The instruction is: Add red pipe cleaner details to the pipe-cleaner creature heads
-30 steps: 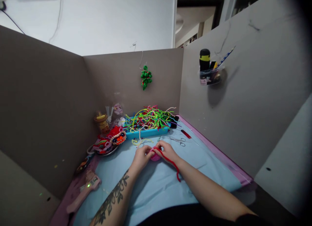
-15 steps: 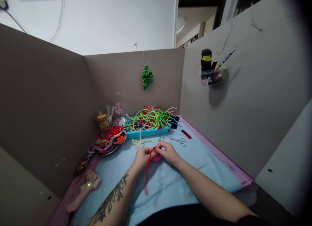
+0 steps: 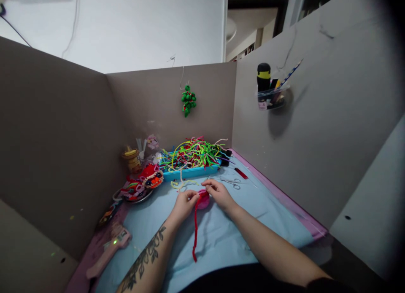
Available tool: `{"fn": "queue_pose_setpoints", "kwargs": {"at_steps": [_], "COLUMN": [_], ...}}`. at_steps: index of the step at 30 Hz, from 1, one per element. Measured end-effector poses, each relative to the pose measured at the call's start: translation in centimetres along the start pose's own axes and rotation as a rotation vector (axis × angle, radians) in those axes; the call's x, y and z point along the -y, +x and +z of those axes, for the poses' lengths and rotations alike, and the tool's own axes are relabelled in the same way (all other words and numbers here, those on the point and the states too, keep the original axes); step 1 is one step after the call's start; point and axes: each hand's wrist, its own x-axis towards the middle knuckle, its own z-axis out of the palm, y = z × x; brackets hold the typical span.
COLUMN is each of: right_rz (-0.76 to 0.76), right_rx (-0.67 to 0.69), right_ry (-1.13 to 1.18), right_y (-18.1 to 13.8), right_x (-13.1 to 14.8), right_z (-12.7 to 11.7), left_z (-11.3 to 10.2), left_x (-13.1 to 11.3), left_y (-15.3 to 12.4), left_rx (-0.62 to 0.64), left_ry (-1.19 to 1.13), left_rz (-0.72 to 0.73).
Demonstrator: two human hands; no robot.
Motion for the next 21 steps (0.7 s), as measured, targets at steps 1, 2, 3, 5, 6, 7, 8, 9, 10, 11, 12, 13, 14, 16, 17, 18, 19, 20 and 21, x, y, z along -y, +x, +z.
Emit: {"fn": "queue_pose_setpoints", "kwargs": {"at_steps": [1, 2, 3, 5, 6, 7, 8, 9, 10, 11, 12, 13, 14, 16, 17, 18, 19, 20, 21], "right_rz": [0.013, 0.025, 0.038, 0.068, 0.082, 0.092, 0.099, 0.103, 0.109, 0.114, 0.117, 0.119, 0.121, 0.127, 0.130, 0.131, 0.130, 0.129, 0.129], "right_rx": [-0.001, 0.015, 0.040, 0.107, 0.140, 0.169, 0.191, 0.206, 0.212, 0.210, 0.206, 0.200, 0.196, 0.193, 0.194, 0.193, 0.193, 0.193, 0.197], "right_ry": [-0.007, -0.016, -0.018, 0.018, 0.055, 0.100, 0.147, 0.188, 0.220, 0.242, 0.259, 0.272, 0.283, 0.299, 0.302, 0.302, 0.299, 0.297, 0.294], "right_y": [0.1, 0.1, 0.2, 0.2, 0.2, 0.1, 0.1, 0.1, 0.1, 0.1, 0.1, 0.1, 0.1, 0.1, 0.1, 0.0, 0.0, 0.0, -0.1], "right_x": [-0.2, -0.3, -0.5, -0.7, -0.7, -0.8, -0.8, -0.9, -1.0, -1.0, -1.0, -1.1, -1.1, -1.0, -1.0, -0.9, -0.8, -0.7, -0.6], "right_z": [-0.1, -0.2, -0.3, -0.3, -0.3, -0.3, -0.2, -0.1, -0.1, 0.0, 0.1, 0.2, 0.2, 0.3, 0.3, 0.3, 0.3, 0.3, 0.3], "left_z": [0.0, 0.0, 0.1, 0.1, 0.1, 0.0, 0.0, 0.0, 0.0, 0.0, 0.1, 0.1, 0.2, 0.5, 0.6, 0.8, 0.9, 1.0, 1.0], "left_x": [0.0, 0.0, 0.1, 0.2, 0.2, 0.2, 0.2, 0.1, 0.1, 0.1, 0.1, 0.1, 0.2, 0.4, 0.6, 0.8, 1.0, 1.1, 1.3], "left_y": [0.0, 0.0, 0.0, 0.1, 0.1, 0.1, 0.1, 0.1, 0.1, 0.0, 0.0, 0.0, 0.0, 0.0, 0.0, 0.0, 0.1, 0.2, 0.2], "left_rx": [-0.008, -0.014, -0.015, -0.012, -0.010, -0.010, -0.012, -0.016, -0.019, -0.019, -0.018, -0.014, -0.017, -0.039, -0.055, -0.070, -0.077, -0.077, -0.070], "left_ry": [0.012, 0.017, 0.019, 0.013, 0.013, 0.015, 0.021, 0.027, 0.033, 0.038, 0.039, 0.038, 0.035, 0.023, 0.013, -0.003, -0.025, -0.051, -0.079], "left_rz": [0.006, 0.011, 0.014, 0.019, 0.024, 0.030, 0.036, 0.043, 0.052, 0.060, 0.066, 0.072, 0.076, 0.082, 0.081, 0.077, 0.070, 0.063, 0.057]}}
